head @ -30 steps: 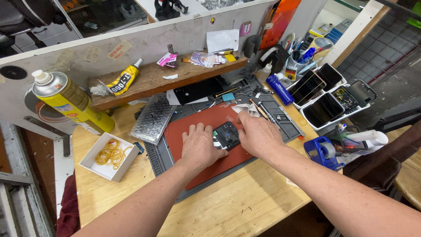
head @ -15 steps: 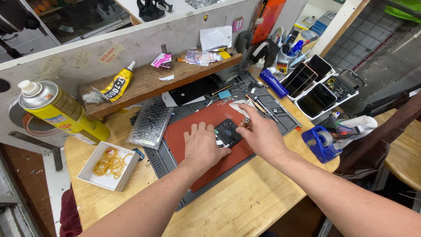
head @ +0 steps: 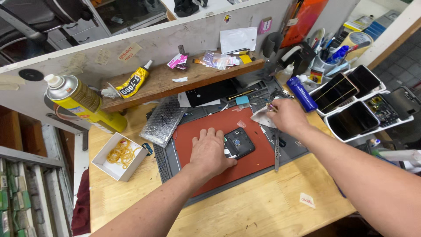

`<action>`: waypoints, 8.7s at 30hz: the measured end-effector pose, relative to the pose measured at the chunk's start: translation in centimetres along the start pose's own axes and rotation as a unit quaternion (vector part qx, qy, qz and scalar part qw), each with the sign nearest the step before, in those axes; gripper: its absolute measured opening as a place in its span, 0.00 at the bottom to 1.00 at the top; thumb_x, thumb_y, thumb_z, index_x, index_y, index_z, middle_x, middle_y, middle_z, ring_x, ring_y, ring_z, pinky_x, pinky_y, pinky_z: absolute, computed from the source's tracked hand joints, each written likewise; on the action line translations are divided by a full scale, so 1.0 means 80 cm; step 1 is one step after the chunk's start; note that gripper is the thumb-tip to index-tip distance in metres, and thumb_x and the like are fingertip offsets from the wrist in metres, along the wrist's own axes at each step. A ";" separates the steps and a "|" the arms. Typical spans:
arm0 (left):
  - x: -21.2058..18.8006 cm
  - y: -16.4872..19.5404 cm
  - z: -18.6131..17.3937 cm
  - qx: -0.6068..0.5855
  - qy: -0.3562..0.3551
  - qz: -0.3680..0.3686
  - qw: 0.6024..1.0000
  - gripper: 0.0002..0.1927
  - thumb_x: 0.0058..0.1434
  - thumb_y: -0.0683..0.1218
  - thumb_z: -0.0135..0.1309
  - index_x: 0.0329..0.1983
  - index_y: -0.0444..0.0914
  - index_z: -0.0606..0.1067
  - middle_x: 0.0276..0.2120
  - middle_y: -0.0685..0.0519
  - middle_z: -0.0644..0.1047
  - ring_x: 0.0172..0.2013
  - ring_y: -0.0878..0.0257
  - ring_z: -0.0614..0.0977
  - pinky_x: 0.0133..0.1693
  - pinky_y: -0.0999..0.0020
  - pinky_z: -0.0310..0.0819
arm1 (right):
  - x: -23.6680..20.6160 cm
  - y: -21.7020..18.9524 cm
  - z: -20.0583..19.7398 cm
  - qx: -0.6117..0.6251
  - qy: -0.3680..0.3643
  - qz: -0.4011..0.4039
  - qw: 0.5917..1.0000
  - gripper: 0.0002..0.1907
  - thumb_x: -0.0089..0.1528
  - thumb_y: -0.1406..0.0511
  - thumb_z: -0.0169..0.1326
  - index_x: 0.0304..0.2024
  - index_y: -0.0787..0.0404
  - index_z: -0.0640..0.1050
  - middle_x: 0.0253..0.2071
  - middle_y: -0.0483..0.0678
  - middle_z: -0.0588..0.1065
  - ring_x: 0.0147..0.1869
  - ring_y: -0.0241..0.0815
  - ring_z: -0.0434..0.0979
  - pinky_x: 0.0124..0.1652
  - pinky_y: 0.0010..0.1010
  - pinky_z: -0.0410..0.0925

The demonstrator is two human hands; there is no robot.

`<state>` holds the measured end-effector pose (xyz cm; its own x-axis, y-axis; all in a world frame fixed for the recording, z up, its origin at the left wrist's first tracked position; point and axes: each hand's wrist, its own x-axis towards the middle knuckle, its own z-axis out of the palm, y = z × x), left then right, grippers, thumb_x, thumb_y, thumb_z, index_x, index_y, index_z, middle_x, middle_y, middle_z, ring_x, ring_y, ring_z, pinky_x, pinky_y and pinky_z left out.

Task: The person reassembles a disassembled smartphone on a workbench. They use a screwdriver to fasten screws, align and attach the back cover, and then connect a charging cable to test the device. The phone powers on and displays the lock screen.

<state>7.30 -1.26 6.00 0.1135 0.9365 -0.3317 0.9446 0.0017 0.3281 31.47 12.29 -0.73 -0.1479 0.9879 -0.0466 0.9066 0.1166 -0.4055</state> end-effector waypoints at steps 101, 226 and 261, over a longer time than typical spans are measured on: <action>-0.014 -0.105 0.006 -0.785 -0.218 0.073 0.576 0.13 0.73 0.52 0.47 0.39 0.39 0.74 0.29 0.57 0.71 0.30 0.67 0.74 0.33 0.69 0.72 | -0.141 -0.206 -0.026 0.622 0.097 0.108 0.770 0.25 0.66 0.68 0.51 0.65 0.64 0.62 0.40 0.54 0.78 0.33 0.38 0.78 0.31 0.30 0.76; -0.001 -0.008 0.006 -0.021 0.025 0.019 0.999 0.50 0.39 0.59 0.76 0.66 0.40 0.70 0.56 0.50 0.72 0.61 0.53 0.68 0.60 0.53 0.63 | -0.081 -0.099 -0.071 0.173 0.006 -0.014 0.985 0.21 0.58 0.69 0.57 0.54 0.60 0.72 0.36 0.48 0.81 0.35 0.41 0.85 0.37 0.32 0.75; 0.006 -0.001 0.009 -0.025 0.011 -0.022 0.999 0.48 0.39 0.59 0.76 0.64 0.45 0.71 0.55 0.52 0.71 0.61 0.55 0.67 0.60 0.52 0.62 | -0.065 -0.107 -0.055 0.222 -0.032 -0.009 0.975 0.19 0.60 0.71 0.56 0.54 0.62 0.71 0.36 0.48 0.81 0.36 0.41 0.87 0.35 0.29 0.76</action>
<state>7.51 -1.07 5.15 0.0642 0.9428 -0.3271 0.9321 0.0605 0.3572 26.19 6.59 6.99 -0.1996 0.9761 -0.0863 0.6458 0.0648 -0.7607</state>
